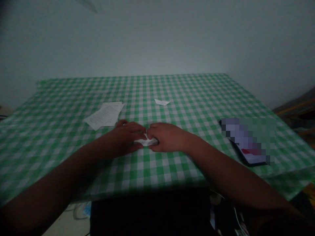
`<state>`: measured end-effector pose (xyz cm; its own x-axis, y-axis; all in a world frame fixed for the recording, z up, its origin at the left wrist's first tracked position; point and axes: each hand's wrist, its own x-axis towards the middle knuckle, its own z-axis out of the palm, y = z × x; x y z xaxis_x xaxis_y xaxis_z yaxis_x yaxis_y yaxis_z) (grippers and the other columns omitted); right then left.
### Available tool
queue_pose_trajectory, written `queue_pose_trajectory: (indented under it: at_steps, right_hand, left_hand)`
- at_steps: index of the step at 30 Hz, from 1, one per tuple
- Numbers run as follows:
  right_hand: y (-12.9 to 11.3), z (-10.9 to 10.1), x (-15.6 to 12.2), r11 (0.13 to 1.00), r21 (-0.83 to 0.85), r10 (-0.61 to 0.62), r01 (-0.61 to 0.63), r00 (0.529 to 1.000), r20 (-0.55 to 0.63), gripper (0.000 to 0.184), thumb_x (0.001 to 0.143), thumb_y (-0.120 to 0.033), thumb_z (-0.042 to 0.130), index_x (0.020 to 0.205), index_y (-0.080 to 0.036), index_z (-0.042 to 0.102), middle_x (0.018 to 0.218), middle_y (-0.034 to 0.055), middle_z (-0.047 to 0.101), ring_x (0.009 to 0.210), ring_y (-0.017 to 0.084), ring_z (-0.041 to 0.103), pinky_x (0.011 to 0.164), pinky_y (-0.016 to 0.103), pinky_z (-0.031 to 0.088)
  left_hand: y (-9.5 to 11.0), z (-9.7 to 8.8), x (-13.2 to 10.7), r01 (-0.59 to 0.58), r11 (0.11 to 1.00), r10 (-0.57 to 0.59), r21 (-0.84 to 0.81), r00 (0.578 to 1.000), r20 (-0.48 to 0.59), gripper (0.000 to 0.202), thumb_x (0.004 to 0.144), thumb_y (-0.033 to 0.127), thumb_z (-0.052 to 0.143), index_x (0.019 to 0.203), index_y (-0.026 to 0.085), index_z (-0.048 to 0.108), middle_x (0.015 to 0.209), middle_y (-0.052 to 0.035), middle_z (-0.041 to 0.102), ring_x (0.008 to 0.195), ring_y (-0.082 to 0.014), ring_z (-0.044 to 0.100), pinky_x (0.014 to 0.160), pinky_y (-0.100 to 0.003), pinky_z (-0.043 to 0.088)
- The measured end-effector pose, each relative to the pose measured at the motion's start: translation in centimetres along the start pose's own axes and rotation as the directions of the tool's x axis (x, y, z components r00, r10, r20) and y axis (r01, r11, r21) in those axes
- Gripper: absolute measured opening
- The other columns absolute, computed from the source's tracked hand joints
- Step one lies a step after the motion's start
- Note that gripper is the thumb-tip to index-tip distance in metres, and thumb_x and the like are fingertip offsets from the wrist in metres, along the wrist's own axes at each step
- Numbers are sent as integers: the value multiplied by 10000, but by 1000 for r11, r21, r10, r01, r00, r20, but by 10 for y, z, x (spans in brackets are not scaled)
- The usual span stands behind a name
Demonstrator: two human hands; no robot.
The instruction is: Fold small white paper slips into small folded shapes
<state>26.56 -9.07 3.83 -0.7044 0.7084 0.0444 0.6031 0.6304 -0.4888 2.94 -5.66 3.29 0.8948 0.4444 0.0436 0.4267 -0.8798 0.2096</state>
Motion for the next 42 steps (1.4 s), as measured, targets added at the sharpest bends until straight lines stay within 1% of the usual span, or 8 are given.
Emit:
queue_pose_trajectory:
  at_steps: [3, 7, 11, 15, 18, 27, 34, 42]
  right_hand:
    - [2, 5, 1, 999, -22, -24, 23, 999, -25, 226, 829, -304, 678, 1020, -188, 641, 996, 65, 623, 893, 202, 584, 803, 337, 473]
    - [5, 7, 1, 998, -8, -55, 54, 998, -31, 171, 849, -271, 652, 996, -185, 659, 995, 67, 626, 889, 198, 590, 804, 342, 479]
    - [6, 7, 2, 997, 23, -69, 70, 997, -39, 94, 885, -231, 598, 925, -183, 668, 959, 54, 631, 848, 174, 594, 775, 316, 476]
    - [7, 10, 5, 997, -27, -77, 75, 995, -58, 119, 914, -209, 543, 870, -177, 649, 906, 48, 615, 827, 167, 581, 758, 307, 467]
    - [6, 14, 6, 995, -83, -56, 49, 995, -83, 136, 924, -226, 527, 858, -172, 633, 897, 53, 603, 829, 172, 571, 749, 308, 460]
    - [11, 22, 14, 983, -164, 59, -87, 984, -169, 128, 930, -224, 491, 888, -167, 597, 923, 74, 579, 873, 193, 539, 793, 326, 447]
    - [13, 20, 13, 988, -100, 95, -120, 969, -230, 90, 930, -247, 530, 927, -180, 589, 936, 58, 585, 886, 191, 544, 793, 319, 438]
    - [19, 17, 10, 999, -52, -9, 0, 982, -187, 82, 920, -206, 563, 911, -187, 642, 942, 50, 595, 919, 185, 560, 843, 325, 447]
  left_hand:
    - [-2, 0, 0, -14, 1000, 14, -20, 1000, 2, 286, 906, 311, 641, 1192, 316, 640, 1242, -22, 643, 1155, -246, 554, 961, -432, 286]
    - [-2, -4, 0, -9, 998, 9, -69, 1000, -1, 253, 937, 299, 607, 1185, 329, 649, 1235, 3, 643, 1161, -226, 552, 962, -415, 288]
    - [1, -7, 1, 5, 999, -5, -50, 1000, -3, 214, 966, 239, 533, 1116, 283, 679, 1249, -14, 638, 1122, -208, 569, 954, -415, 295]
    - [5, -4, 3, -5, 1000, 5, 16, 999, -38, 190, 930, 194, 524, 1031, 227, 681, 1151, -35, 677, 1058, -214, 592, 923, -422, 302]
    - [7, -1, 5, 11, 999, -9, 43, 999, -49, 162, 931, 250, 537, 1021, 213, 667, 1118, -46, 676, 1043, -224, 590, 936, -439, 299]
    - [0, 14, 14, 190, 970, -210, -151, 970, -126, 111, 922, 307, 593, 928, 227, 670, 1030, -8, 681, 1035, -206, 597, 905, -397, 327]
    - [-5, 20, 14, 238, 961, -262, -141, 945, -194, 106, 902, 329, 622, 920, 230, 654, 1048, -9, 676, 1044, -214, 583, 911, -412, 334]
    - [-8, 11, 12, 174, 979, -188, -109, 971, -144, 135, 905, 329, 604, 973, 239, 678, 1105, -33, 677, 1082, -246, 562, 931, -442, 364]
